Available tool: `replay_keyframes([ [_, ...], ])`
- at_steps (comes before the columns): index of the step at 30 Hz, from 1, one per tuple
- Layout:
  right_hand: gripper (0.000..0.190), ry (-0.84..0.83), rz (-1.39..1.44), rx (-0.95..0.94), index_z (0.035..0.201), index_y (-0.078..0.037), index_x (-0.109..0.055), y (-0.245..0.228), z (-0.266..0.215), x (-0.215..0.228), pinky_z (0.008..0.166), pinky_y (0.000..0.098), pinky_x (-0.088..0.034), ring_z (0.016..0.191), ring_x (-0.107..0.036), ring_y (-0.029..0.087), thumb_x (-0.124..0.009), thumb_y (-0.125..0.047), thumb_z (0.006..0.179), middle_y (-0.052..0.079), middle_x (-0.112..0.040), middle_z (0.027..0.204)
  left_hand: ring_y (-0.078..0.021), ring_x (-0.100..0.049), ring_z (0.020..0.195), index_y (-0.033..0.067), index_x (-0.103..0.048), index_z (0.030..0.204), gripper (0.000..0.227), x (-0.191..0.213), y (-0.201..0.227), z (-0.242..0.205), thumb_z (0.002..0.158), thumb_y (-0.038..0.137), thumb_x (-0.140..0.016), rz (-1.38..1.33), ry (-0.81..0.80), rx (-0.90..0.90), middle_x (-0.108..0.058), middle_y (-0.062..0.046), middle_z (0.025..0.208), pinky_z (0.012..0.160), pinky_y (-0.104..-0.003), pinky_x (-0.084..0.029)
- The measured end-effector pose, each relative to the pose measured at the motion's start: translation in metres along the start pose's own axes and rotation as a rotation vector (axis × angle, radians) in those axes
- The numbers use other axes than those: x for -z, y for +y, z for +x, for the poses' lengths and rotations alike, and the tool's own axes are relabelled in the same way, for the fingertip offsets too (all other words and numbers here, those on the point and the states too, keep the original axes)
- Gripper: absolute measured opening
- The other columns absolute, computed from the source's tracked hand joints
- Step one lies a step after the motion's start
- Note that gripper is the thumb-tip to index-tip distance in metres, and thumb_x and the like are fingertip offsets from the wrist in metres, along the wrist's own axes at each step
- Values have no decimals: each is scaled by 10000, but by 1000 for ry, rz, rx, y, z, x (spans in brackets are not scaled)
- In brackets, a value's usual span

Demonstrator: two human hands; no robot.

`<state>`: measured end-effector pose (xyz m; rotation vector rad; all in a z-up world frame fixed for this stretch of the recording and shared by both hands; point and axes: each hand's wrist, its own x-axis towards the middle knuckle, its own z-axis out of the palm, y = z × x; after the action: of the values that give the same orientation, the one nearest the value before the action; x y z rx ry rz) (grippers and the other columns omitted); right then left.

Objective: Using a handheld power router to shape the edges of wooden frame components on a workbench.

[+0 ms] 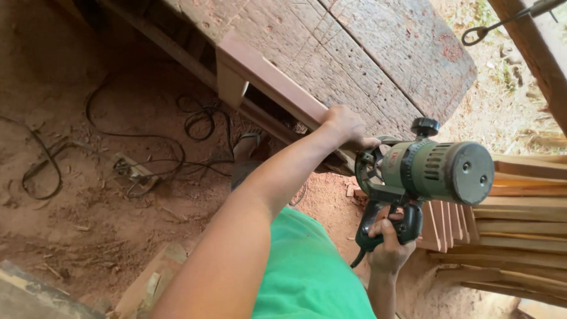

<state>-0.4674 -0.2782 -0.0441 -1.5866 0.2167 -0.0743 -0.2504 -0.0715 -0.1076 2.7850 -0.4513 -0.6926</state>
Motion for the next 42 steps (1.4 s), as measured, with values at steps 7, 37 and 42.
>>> replay_keyframes([
  [7, 213, 41, 31, -65, 1084, -112, -548, -15, -2, -23, 600, 225, -484, 591, -523, 107, -562, -15, 895, -4, -543, 728, -185, -704, 772, 167, -734, 1011, 912, -10, 1, 12, 897, 904, -209, -89, 43, 11, -737, -73, 948, 653, -360, -568],
  [37, 218, -25, 60, -84, 1105, -112, -534, -19, -1, -35, 622, 246, -516, 605, -528, 103, -518, 12, 926, -16, -520, 705, -186, -709, 691, 152, -704, 885, 865, -13, -2, 20, 986, 822, -166, -47, 46, -60, -742, -78, 893, 589, -327, -561],
  [42, 209, -39, 66, -77, 1120, -114, -533, -13, 8, -27, 619, 249, -493, 621, -517, 104, -510, -18, 936, -5, -516, 714, -191, -728, 748, 184, -723, 860, 821, -15, -2, 23, 982, 818, -217, -97, 61, -36, -758, -66, 913, 655, -343, -567],
])
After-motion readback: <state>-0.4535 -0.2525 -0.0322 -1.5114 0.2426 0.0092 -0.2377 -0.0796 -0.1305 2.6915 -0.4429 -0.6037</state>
